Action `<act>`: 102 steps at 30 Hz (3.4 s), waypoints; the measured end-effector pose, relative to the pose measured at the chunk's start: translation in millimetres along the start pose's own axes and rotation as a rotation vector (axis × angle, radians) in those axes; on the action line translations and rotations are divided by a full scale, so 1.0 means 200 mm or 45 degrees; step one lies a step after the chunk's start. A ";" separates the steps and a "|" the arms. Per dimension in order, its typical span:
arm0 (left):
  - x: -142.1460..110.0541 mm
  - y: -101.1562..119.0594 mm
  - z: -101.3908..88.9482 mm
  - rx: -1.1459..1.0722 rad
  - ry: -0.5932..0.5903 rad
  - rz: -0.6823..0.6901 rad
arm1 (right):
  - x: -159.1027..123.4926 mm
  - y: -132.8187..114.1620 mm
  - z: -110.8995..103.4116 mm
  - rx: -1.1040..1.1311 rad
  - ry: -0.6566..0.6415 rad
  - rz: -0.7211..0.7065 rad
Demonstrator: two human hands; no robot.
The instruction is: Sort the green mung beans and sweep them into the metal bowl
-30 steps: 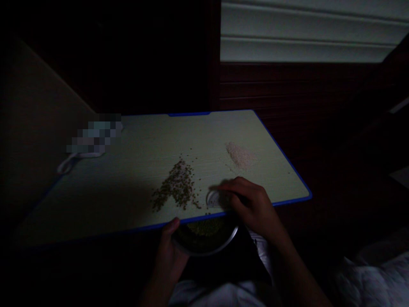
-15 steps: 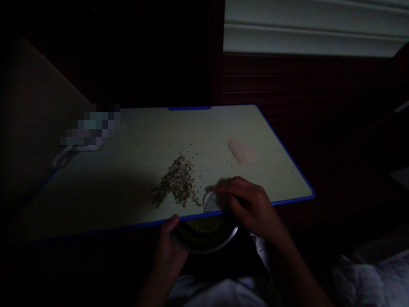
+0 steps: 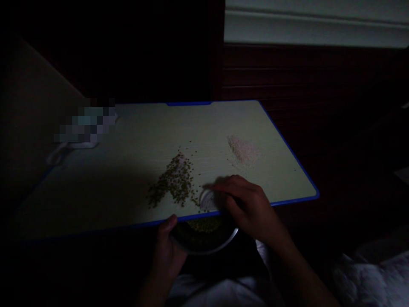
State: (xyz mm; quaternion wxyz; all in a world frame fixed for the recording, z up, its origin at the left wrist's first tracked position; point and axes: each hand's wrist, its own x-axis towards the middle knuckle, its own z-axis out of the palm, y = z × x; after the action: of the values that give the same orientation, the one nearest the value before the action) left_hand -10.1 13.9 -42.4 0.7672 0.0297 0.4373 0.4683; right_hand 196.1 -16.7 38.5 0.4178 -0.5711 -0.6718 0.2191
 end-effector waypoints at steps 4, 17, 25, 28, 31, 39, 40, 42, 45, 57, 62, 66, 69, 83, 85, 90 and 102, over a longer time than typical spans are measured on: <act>0.00 0.00 0.00 0.005 0.002 -0.009 | 0.01 -0.02 0.01 0.009 -0.032 0.013; 0.00 -0.01 -0.02 -0.005 -0.010 0.004 | -0.03 -0.01 -0.04 0.028 -0.040 -0.006; -0.01 -0.01 -0.02 0.028 -0.012 0.037 | -0.08 0.01 -0.11 -0.103 0.235 0.162; 0.00 -0.01 -0.02 0.051 0.017 0.030 | -0.10 0.00 -0.07 -0.119 0.152 0.102; 0.00 -0.01 -0.02 0.059 -0.013 0.015 | -0.10 0.01 -0.05 -0.168 0.218 0.133; -0.01 -0.01 -0.01 0.050 -0.056 -0.024 | -0.04 0.03 -0.06 -0.141 0.196 0.100; -0.01 -0.01 -0.02 0.053 -0.061 -0.023 | -0.03 0.03 -0.06 -0.134 0.161 0.079; -0.01 -0.01 -0.02 0.052 -0.068 -0.024 | -0.01 0.02 -0.07 -0.107 0.104 0.057; -0.01 -0.01 -0.02 0.046 -0.064 -0.044 | -0.02 0.01 -0.08 -0.063 0.120 0.078; 0.00 -0.01 -0.02 0.053 -0.111 -0.035 | -0.09 0.00 -0.06 -0.089 0.125 0.114; 0.00 -0.02 -0.02 0.096 -0.095 -0.049 | -0.07 -0.01 -0.04 -0.048 0.074 0.053; -0.01 -0.01 -0.01 0.073 -0.086 -0.032 | -0.08 -0.03 -0.04 -0.019 0.049 0.052; -0.01 -0.01 -0.01 0.051 -0.071 -0.013 | -0.09 -0.04 -0.03 -0.021 0.064 0.057; -0.02 -0.01 -0.01 0.031 -0.120 -0.087 | -0.06 -0.06 0.02 -0.084 0.138 0.051; -0.02 -0.01 -0.01 0.031 -0.127 -0.094 | -0.05 -0.06 0.02 -0.087 0.120 0.056; -0.01 -0.01 -0.01 0.031 -0.123 -0.068 | -0.07 -0.07 0.02 -0.058 0.079 0.033; -0.02 -0.01 -0.01 0.004 -0.123 -0.056 | -0.08 -0.06 0.05 -0.169 0.210 0.102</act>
State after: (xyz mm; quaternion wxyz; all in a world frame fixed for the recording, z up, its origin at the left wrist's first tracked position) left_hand -10.7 8.6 -43.1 0.7976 0.0440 0.4009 0.4484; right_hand 180.5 -33.7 37.1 0.4240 -0.6400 -0.6246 0.1429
